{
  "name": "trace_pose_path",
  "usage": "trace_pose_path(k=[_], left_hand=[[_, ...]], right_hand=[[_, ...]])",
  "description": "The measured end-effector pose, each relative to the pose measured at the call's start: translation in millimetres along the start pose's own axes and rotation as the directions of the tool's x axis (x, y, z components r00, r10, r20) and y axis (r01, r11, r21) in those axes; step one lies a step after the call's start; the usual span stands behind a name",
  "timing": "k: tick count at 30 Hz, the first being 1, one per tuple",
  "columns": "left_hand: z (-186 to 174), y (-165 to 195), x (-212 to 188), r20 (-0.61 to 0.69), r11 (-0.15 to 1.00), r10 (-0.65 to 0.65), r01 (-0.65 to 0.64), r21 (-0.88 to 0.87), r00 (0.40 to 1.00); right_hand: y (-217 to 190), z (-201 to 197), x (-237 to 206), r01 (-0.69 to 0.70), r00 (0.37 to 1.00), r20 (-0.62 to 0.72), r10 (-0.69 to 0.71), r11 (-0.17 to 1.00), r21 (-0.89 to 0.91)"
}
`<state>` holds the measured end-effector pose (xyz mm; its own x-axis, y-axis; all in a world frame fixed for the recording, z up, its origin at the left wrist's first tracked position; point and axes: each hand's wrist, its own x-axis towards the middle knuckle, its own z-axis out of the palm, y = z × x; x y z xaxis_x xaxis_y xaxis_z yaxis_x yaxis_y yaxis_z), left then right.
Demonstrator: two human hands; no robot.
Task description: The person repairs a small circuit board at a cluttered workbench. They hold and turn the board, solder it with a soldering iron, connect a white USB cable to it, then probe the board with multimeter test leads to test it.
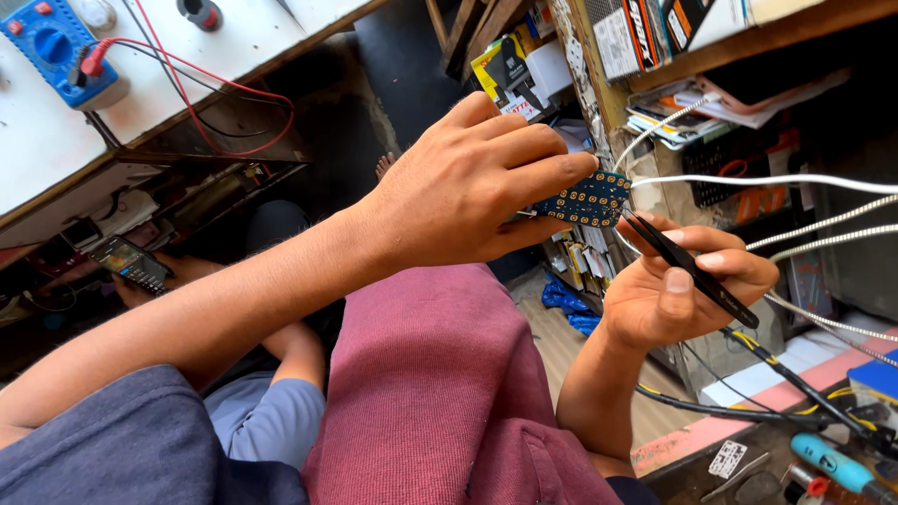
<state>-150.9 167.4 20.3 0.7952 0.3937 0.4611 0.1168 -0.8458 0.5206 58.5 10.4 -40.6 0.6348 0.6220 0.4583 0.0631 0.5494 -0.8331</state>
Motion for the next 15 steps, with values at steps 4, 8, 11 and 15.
trace_pose_path(k=[4, 8, 11, 15], left_hand=[[7.5, 11.3, 1.9, 0.008, 1.0, 0.024, -0.024, 0.0, 1.0], [12.9, 19.1, 4.5, -0.003, 0.999, 0.041, -0.041, -0.016, 0.999], [16.1, 22.7, 6.7, 0.013, 0.999, 0.044, -0.044, -0.024, 0.999], [18.8, 25.0, 8.1, 0.008, 0.998, 0.055, -0.055, -0.021, 0.998]], right_hand=[[-6.2, -14.5, -6.4, 0.01, 1.0, 0.004, -0.01, 1.0, -0.003], [-10.6, -24.0, -9.8, 0.023, 1.0, 0.002, -0.023, 1.0, -0.005], [-12.7, -28.2, -10.0, 0.042, 0.999, 0.0, -0.042, 0.999, -0.03], [-16.7, -29.3, -9.7, 0.065, 0.998, -0.007, -0.066, 0.995, -0.069]])
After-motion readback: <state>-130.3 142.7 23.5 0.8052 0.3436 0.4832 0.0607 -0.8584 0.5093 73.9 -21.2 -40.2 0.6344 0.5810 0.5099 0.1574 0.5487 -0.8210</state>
